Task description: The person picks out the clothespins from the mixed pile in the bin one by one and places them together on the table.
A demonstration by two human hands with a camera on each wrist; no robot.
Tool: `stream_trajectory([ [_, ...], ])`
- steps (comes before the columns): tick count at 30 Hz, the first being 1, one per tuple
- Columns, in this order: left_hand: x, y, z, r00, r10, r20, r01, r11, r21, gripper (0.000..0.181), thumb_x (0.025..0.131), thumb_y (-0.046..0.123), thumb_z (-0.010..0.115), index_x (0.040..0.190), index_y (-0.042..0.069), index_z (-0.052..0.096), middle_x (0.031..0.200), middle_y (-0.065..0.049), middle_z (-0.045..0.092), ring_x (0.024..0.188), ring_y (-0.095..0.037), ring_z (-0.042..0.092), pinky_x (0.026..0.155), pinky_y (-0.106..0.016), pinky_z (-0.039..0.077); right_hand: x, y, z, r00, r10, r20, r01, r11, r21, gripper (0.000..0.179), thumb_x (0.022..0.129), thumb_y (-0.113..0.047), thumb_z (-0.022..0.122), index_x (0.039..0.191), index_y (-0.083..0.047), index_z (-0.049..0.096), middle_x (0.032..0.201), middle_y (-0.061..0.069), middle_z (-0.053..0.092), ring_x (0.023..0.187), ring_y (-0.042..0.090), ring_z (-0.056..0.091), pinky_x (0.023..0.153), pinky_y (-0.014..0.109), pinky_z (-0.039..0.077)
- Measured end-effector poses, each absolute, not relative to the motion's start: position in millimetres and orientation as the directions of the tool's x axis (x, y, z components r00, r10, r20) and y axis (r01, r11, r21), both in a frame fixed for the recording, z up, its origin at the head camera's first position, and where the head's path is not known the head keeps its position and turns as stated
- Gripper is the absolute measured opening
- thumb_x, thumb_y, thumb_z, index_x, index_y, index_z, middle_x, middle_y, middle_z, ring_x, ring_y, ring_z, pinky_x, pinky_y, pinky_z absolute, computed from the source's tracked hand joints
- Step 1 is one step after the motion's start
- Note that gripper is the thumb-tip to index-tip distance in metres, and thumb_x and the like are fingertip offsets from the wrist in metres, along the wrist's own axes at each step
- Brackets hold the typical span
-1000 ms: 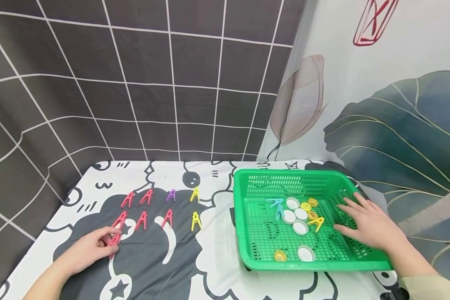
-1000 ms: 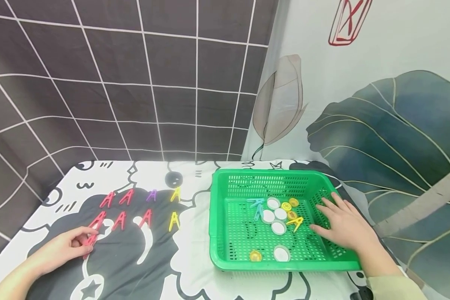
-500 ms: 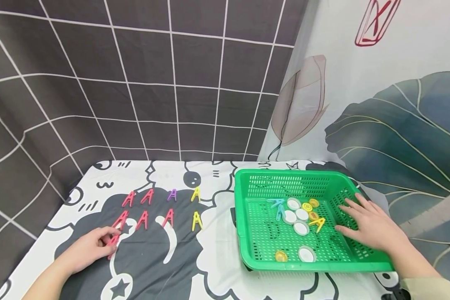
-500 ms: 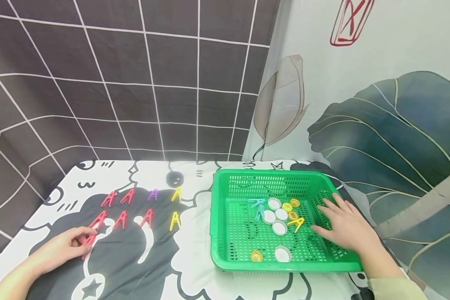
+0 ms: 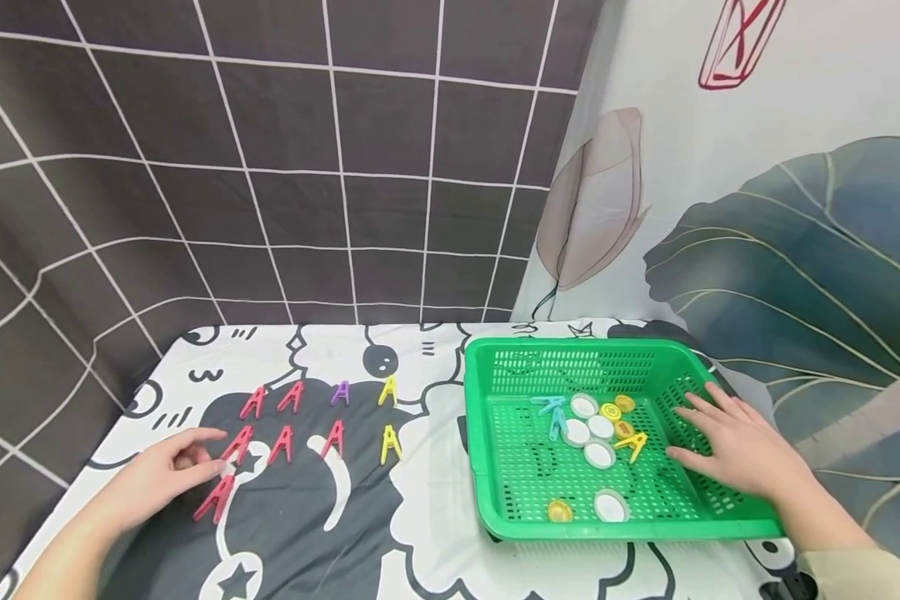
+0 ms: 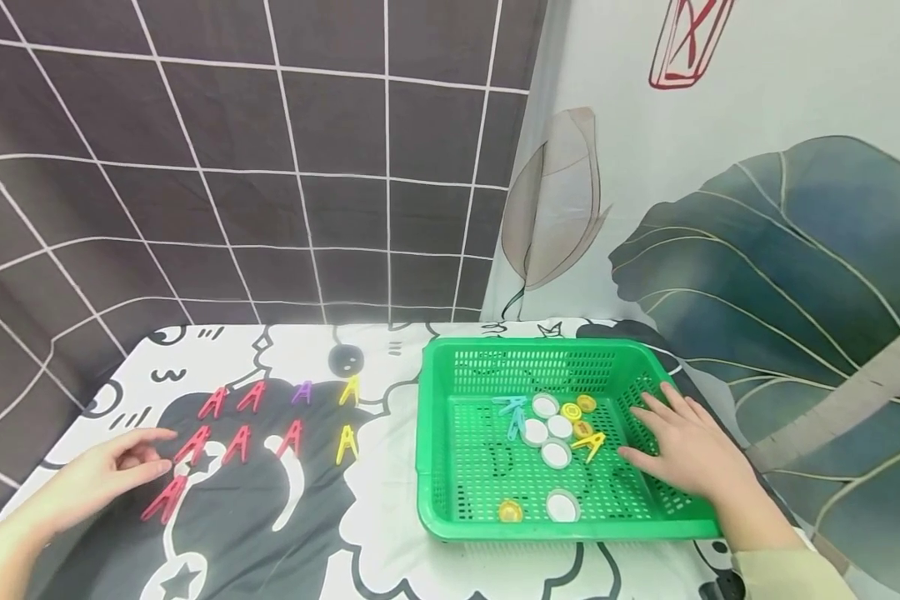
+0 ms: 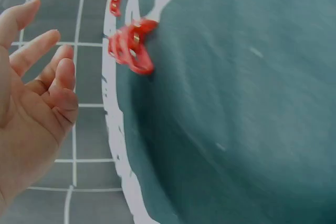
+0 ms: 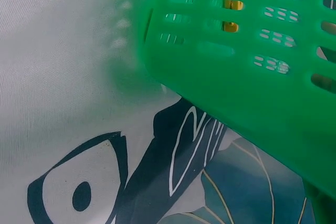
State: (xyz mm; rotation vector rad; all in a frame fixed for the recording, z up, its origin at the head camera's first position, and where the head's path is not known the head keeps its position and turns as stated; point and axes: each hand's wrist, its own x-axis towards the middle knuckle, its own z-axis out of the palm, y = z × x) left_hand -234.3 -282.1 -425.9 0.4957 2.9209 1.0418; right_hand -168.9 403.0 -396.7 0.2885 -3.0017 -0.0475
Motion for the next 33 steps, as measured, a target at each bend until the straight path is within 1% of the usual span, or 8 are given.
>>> stream_trajectory([
  [6,-242,-261,-411,-0.945,0.311,0.101,0.304,0.720,0.623,0.044,0.086,0.025,0.067,0.121,0.001,0.055,0.081,0.002,0.057,0.065,-0.005,0.054,0.059,-0.024,0.041,-168,403,-397,-0.974,-0.186,0.127,-0.182,0.982,0.043,0.072,0.079,-0.054,0.065,0.123,0.002,0.058,0.131,0.031,0.046,0.134,0.046,0.019,0.098,0.065,0.021],
  [11,-248,-233,-402,-0.937,0.341,0.083,0.308,0.686,0.659,0.046,0.087,0.027,0.066,0.123,0.001,0.053,0.083,0.000,0.055,0.065,-0.007,0.051,0.054,-0.025,0.041,-168,403,-398,-0.972,-0.194,0.129,-0.190,0.981,0.042,0.071,0.080,-0.054,0.065,0.123,0.003,0.058,0.131,0.031,0.046,0.133,0.047,0.020,0.098,0.065,0.022],
  [14,-253,-213,-398,-0.927,0.366,0.086,0.328,0.676,0.660,0.046,0.087,0.029,0.066,0.123,0.003,0.054,0.084,0.000,0.054,0.066,-0.008,0.050,0.054,-0.025,0.041,-168,402,-397,-0.971,-0.197,0.135,-0.194,0.980,0.040,0.071,0.080,-0.053,0.066,0.123,0.003,0.058,0.131,0.031,0.046,0.133,0.046,0.020,0.097,0.065,0.022],
  [17,-258,-192,-394,-0.911,0.406,0.078,0.344,0.640,0.687,0.045,0.088,0.028,0.066,0.124,0.004,0.054,0.085,-0.001,0.055,0.068,-0.013,0.052,0.054,-0.027,0.044,-168,402,-397,-0.971,-0.197,0.138,-0.194,0.980,0.036,0.071,0.080,-0.053,0.066,0.122,0.003,0.058,0.131,0.031,0.046,0.134,0.046,0.020,0.097,0.065,0.022],
  [19,-262,-178,-393,-0.904,0.422,0.072,0.341,0.608,0.717,0.045,0.087,0.027,0.066,0.124,0.005,0.054,0.085,-0.002,0.055,0.069,-0.015,0.054,0.049,-0.030,0.045,-168,401,-397,-0.970,-0.197,0.139,-0.194,0.980,0.034,0.071,0.080,-0.053,0.066,0.123,0.003,0.058,0.131,0.031,0.046,0.134,0.046,0.020,0.098,0.065,0.022],
  [24,-268,-147,-390,-0.882,0.463,0.091,0.366,0.550,0.751,0.042,0.088,0.027,0.065,0.123,0.008,0.055,0.086,-0.001,0.056,0.076,-0.017,0.055,0.056,-0.031,0.046,-168,401,-396,-0.971,-0.199,0.135,-0.197,0.980,0.024,0.072,0.080,-0.053,0.065,0.124,0.004,0.056,0.132,0.031,0.045,0.134,0.047,0.019,0.098,0.065,0.021],
  [27,-270,-128,-387,-0.864,0.494,0.098,0.385,0.523,0.761,0.039,0.089,0.026,0.064,0.123,0.010,0.055,0.087,0.000,0.057,0.077,-0.016,0.056,0.065,-0.033,0.045,-168,401,-396,-0.972,-0.195,0.128,-0.194,0.981,0.018,0.074,0.081,-0.053,0.065,0.126,0.004,0.054,0.133,0.031,0.044,0.134,0.047,0.019,0.099,0.065,0.020],
  [33,-273,-88,-380,-0.824,0.554,0.118,0.441,0.496,0.748,0.038,0.088,0.027,0.063,0.123,0.014,0.057,0.086,0.003,0.056,0.076,-0.013,0.055,0.066,-0.031,0.046,-167,403,-397,-0.972,-0.195,0.128,-0.196,0.981,0.009,0.077,0.081,-0.053,0.064,0.130,0.006,0.050,0.133,0.032,0.042,0.134,0.047,0.020,0.099,0.064,0.020],
])
